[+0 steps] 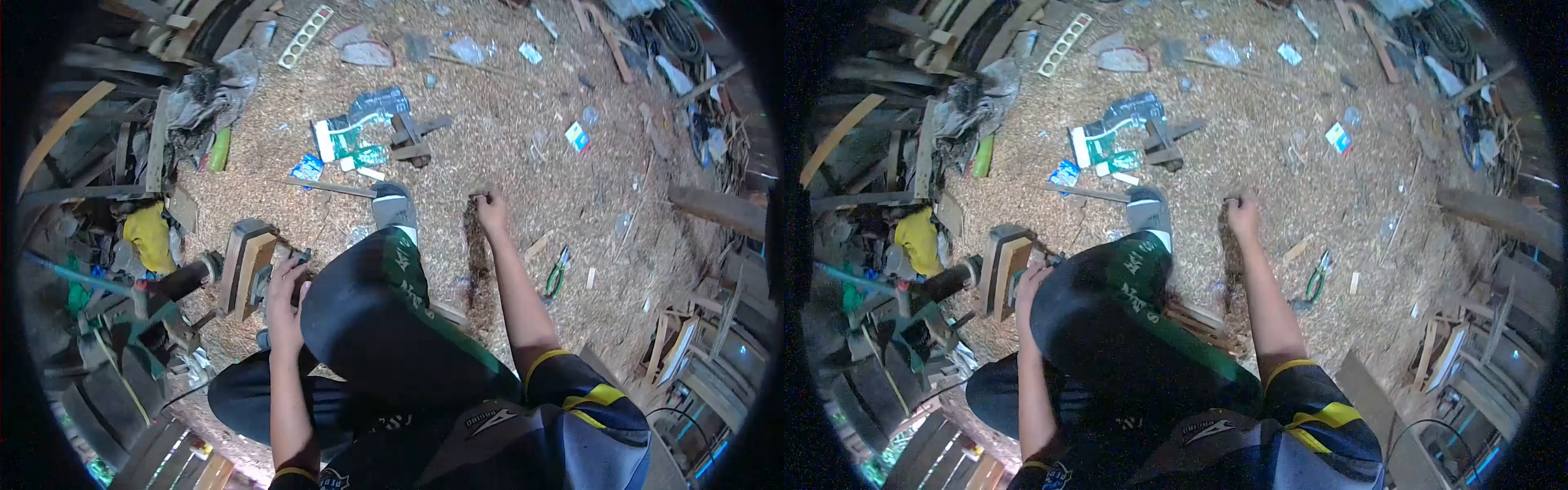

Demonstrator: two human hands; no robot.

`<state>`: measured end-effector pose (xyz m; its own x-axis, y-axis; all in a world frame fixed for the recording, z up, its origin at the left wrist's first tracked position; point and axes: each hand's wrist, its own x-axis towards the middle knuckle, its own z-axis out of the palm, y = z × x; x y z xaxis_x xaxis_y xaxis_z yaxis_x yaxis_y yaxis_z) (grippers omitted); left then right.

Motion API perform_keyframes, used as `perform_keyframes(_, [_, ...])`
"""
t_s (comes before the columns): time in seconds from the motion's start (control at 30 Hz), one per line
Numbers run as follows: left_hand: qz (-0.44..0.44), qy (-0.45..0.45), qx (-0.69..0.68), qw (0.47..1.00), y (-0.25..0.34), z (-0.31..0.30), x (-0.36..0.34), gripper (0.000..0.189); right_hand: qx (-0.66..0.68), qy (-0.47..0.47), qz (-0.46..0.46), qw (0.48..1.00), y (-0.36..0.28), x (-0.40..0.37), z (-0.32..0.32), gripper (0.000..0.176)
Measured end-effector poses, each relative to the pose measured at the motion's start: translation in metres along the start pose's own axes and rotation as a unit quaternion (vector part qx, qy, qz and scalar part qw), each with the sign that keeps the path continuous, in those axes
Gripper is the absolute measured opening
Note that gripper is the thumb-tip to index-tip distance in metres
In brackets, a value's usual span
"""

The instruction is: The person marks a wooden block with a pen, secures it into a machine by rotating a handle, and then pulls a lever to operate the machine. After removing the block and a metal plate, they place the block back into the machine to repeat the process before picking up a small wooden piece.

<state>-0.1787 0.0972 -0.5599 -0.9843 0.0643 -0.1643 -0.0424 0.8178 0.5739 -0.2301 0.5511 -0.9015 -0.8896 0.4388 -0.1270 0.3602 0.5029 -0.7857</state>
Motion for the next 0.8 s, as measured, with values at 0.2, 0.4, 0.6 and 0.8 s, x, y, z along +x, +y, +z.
perform_keyframes(0.2, [-0.051,0.004,0.003,0.999,-0.01,-0.003,0.008,0.03,-0.173,-0.166,-0.093,0.966,-0.029,-0.077,0.012,0.038])
perform_keyframes(0.4, [-0.029,0.028,0.038,0.998,0.014,-0.023,0.0,0.028,-0.175,-0.208,-0.123,0.954,-0.012,-0.114,0.01,0.038])
perform_keyframes(0.6, [0.06,0.156,0.005,0.986,0.048,-0.089,-0.029,0.029,-0.119,-0.205,-0.126,0.963,-0.045,-0.054,-0.085,0.033])
perform_keyframes(0.8, [0.103,0.22,-0.076,0.967,0.054,-0.119,-0.078,0.034,-0.066,-0.169,-0.217,0.959,-0.248,0.052,-0.198,0.032])
